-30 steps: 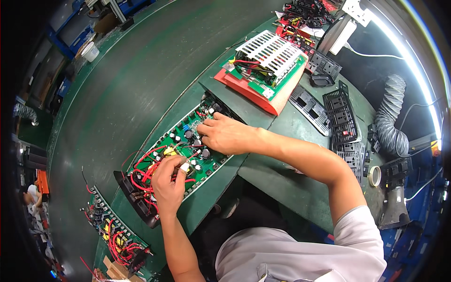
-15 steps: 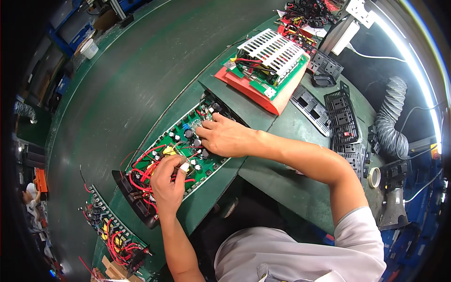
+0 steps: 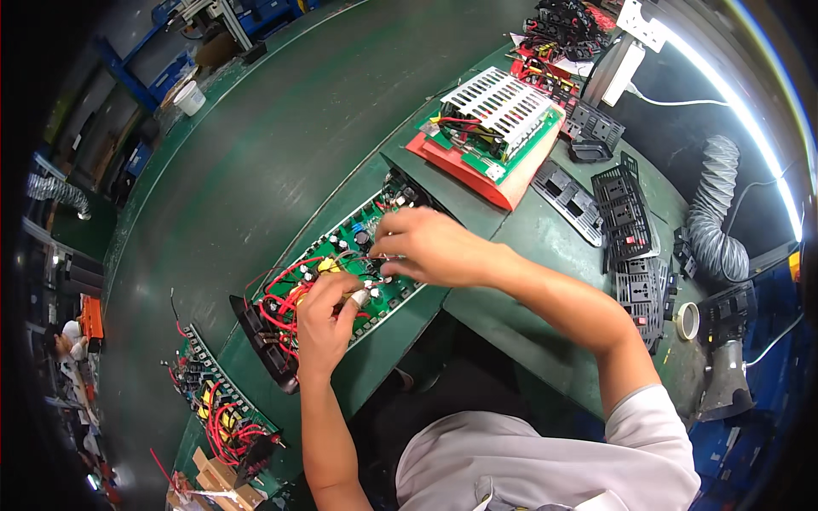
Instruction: Assembling electronic components onto a circuit board and applying adhesive at a factory workstation.
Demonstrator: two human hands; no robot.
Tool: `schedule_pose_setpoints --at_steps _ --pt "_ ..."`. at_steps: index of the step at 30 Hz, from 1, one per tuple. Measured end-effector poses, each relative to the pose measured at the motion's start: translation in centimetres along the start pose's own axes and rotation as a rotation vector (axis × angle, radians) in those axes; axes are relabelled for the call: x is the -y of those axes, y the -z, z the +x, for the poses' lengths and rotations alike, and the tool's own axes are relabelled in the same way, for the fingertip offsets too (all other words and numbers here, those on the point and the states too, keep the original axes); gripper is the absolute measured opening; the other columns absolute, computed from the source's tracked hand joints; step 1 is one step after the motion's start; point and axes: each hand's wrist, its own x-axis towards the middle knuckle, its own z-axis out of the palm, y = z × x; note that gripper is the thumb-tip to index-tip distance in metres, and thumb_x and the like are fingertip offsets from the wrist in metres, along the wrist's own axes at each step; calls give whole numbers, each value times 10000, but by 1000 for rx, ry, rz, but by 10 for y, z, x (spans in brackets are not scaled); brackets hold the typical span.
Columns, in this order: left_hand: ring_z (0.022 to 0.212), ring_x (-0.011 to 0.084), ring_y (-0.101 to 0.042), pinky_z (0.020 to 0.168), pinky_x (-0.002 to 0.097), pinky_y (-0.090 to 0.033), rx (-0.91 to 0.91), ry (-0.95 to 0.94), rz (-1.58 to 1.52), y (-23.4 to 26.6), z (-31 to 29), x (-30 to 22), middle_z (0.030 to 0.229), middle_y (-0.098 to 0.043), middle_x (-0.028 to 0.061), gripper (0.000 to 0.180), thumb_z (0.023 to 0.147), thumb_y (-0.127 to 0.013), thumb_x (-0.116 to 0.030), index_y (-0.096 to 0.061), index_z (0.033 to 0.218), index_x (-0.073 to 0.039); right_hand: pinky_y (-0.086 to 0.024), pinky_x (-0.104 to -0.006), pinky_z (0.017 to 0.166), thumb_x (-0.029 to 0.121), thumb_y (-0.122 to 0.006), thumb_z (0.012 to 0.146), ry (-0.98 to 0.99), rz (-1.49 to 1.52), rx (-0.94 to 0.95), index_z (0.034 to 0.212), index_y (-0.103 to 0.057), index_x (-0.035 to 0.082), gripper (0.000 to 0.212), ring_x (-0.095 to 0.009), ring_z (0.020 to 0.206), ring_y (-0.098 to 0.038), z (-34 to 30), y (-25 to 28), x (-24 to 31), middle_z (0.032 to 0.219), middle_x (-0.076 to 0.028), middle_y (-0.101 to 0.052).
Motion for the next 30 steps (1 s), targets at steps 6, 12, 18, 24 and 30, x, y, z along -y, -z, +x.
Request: schedule_pose_setpoints --at_steps 6,12,18,24,30 --pt "877 236 -643 747 333 -541 -214 -196 213 -7 -5 -21 1110 -600 139 202 814 -641 52 -659 1014 26 -523 -382 691 127 -683 833 -243 426 88 908 -706 32 124 -257 753 -657 -2 -30 16 801 -113 -678" --pt "975 163 -643 853 285 -523 -334 115 -398 -33 -41 2 1117 -619 98 303 879 -627 61 -578 1177 34 -524 -217 614 110 -684 901 -797 1262 17 959 -678 -32 154 -91 692 -642 -3 -42 20 811 -50 -683" --pt "966 173 -654 841 287 -529 -328 150 -437 -40 -41 7 1065 -655 119 356 873 -629 64 -541 1218 47 -540 -224 667 133 -691 909 -782 1276 -27 1010 -681 -10 175 -86 722 -644 -10 -54 25 854 -37 -690" --pt "879 183 -683 784 296 -551 -283 89 -228 -34 -39 13 995 -691 138 362 864 -641 47 -548 1214 50 -523 -233 647 128 -672 912 -644 1008 107 979 -677 -26 167 -84 715 -631 -12 -46 22 821 -34 -679" --pt "810 178 -681 725 291 -549 -212 58 -181 -28 -19 0 971 -689 130 303 842 -642 57 -602 1141 26 -496 -247 622 184 -671 906 -496 763 267 914 -672 -17 200 -72 659 -592 1 -14 11 705 -21 -645"
